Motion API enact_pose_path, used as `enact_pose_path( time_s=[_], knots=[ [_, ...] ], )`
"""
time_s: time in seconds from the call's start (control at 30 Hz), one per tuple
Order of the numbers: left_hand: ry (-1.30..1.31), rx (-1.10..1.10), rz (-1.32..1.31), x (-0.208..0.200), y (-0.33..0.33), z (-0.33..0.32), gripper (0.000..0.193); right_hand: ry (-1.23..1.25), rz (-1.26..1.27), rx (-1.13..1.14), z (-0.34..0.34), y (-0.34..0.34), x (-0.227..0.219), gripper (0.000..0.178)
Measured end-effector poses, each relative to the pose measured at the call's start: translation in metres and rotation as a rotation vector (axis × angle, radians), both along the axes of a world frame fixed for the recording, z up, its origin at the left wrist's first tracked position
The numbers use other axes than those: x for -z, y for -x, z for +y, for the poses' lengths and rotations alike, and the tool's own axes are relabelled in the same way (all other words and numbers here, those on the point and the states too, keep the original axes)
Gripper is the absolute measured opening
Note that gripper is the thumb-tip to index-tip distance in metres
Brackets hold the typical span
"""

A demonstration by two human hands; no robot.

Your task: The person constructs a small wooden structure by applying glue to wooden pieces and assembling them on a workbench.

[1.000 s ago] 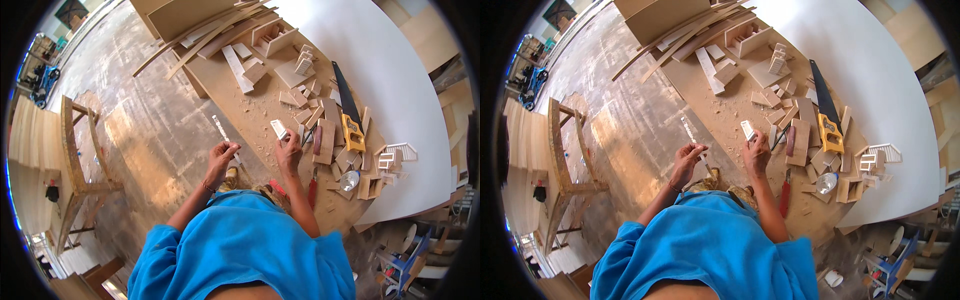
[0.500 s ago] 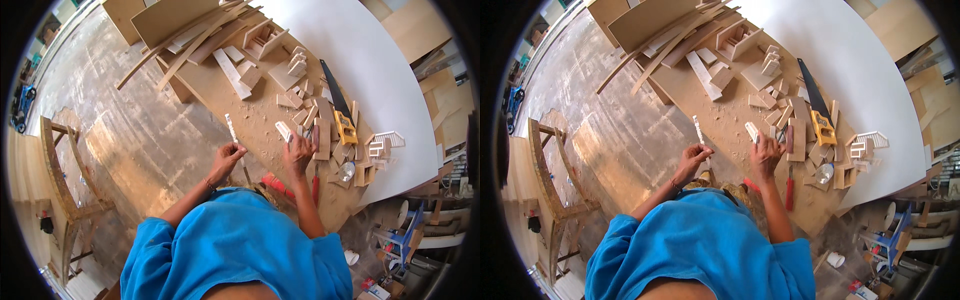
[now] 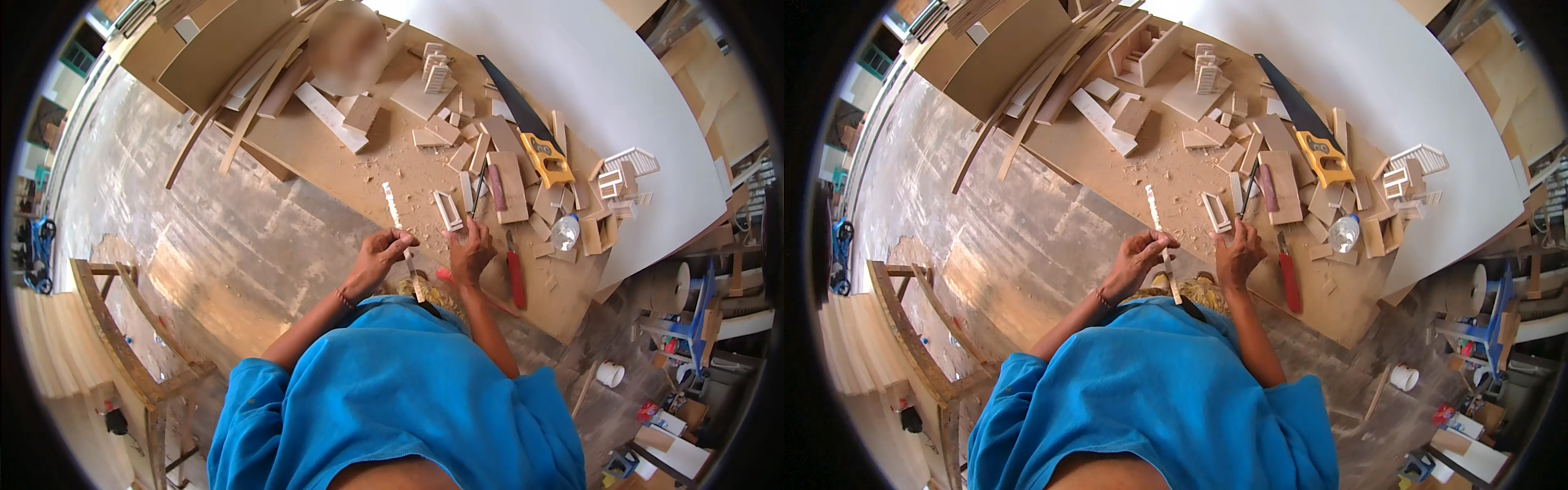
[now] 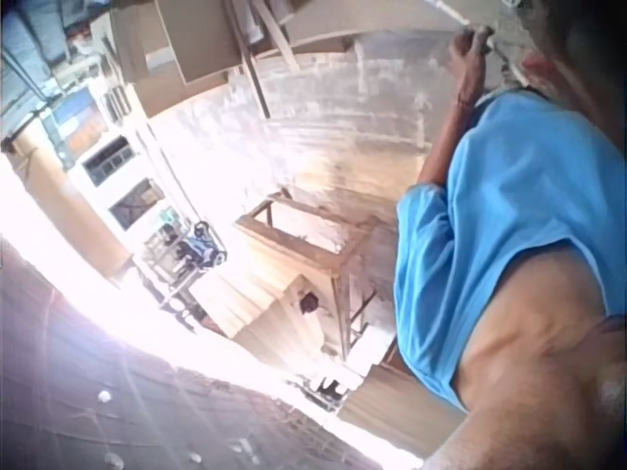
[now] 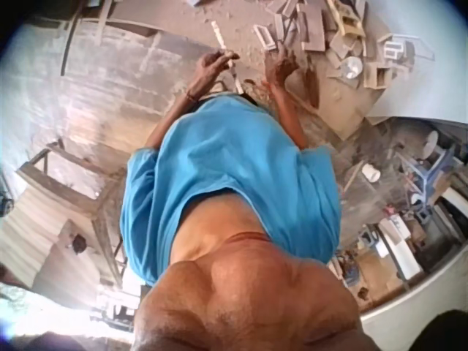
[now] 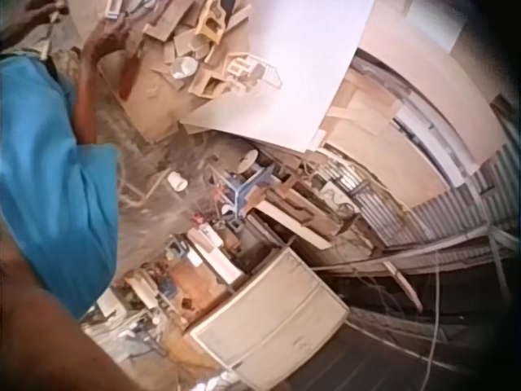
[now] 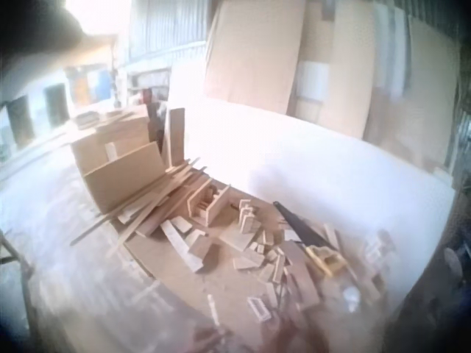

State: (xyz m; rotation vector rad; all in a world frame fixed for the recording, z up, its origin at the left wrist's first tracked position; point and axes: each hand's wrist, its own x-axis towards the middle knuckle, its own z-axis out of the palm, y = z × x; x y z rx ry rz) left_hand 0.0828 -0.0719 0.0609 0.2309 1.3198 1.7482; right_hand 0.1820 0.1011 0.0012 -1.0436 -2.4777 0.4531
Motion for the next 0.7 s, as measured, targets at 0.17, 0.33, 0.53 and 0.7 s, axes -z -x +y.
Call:
enact_pose_path(
  time_s=[0.17, 0.33, 0.53, 0.7],
  knots=[
    [-0.185, -0.007, -0.174, -0.03, -0.011, 0.033, 0.021, 0.524, 0.362, -0.212, 0.011, -0.017, -0.05, 0.042],
    [-0.398, -0.072, -0.199, -0.058, -0.026, 0.055, 0.023, 0.925, 0.39, -0.508, 0.006, -0.022, -0.143, 0.055],
    [-0.431, -0.064, -0.226, -0.064, -0.054, 0.094, 0.019, 0.764, 0.295, -0.57, 0.041, -0.039, -0.139, 0.052],
    [-0.364, -0.286, -0.048, -0.051, -0.07, 0.106, 0.013, 0.737, 0.303, -0.436, 0.071, -0.054, -0.132, 0.03]
  ],
)
